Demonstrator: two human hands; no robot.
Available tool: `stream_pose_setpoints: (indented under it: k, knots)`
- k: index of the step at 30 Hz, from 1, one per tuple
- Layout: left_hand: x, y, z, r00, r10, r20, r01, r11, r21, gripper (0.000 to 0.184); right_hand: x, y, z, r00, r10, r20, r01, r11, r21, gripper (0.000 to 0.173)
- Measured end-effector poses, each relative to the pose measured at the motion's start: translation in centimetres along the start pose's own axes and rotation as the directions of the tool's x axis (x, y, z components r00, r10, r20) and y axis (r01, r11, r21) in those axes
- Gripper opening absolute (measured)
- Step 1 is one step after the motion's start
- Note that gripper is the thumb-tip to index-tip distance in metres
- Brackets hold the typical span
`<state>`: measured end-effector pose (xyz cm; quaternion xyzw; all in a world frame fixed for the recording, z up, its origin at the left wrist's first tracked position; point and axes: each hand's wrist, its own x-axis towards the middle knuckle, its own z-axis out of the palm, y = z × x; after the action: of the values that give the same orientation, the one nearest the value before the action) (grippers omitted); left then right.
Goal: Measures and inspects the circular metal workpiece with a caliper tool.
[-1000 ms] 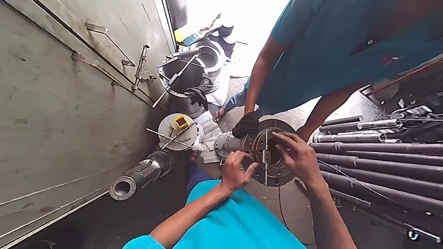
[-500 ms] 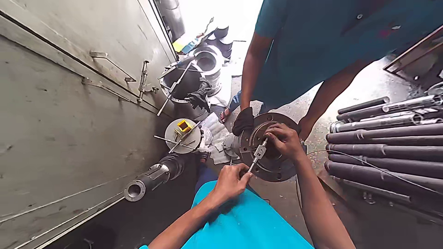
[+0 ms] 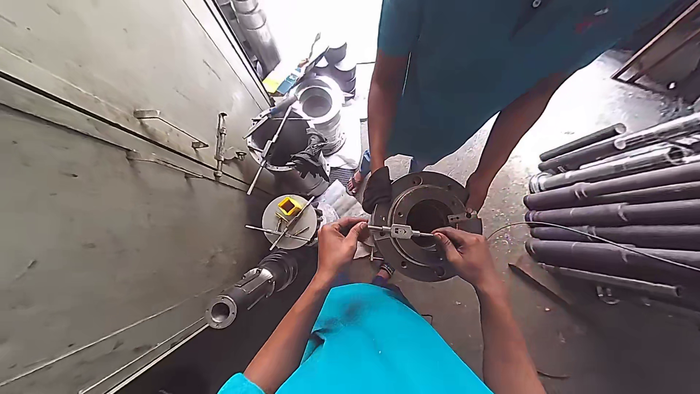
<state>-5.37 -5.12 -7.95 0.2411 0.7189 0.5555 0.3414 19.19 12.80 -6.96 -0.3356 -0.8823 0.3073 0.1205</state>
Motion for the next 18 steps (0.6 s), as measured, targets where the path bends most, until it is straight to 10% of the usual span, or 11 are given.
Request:
stream_pose_setpoints:
  k: [11,18]
  knots:
    - [3.2,1.5,0.4,0.995,0.045,0.094,-0.048,0.998,0.035,0.014,-2.8,-2.0,1.0,0.969,0.219,0.115,-0.232,0.966,0.115,0.034]
    - [-2.5,-0.9,-0.9,0.980,0.120,0.158,-0.150,0.971,0.189,0.014,2.2,-0.3,1.1,0.993,0.095,-0.063,-0.079,0.973,0.218,0.021]
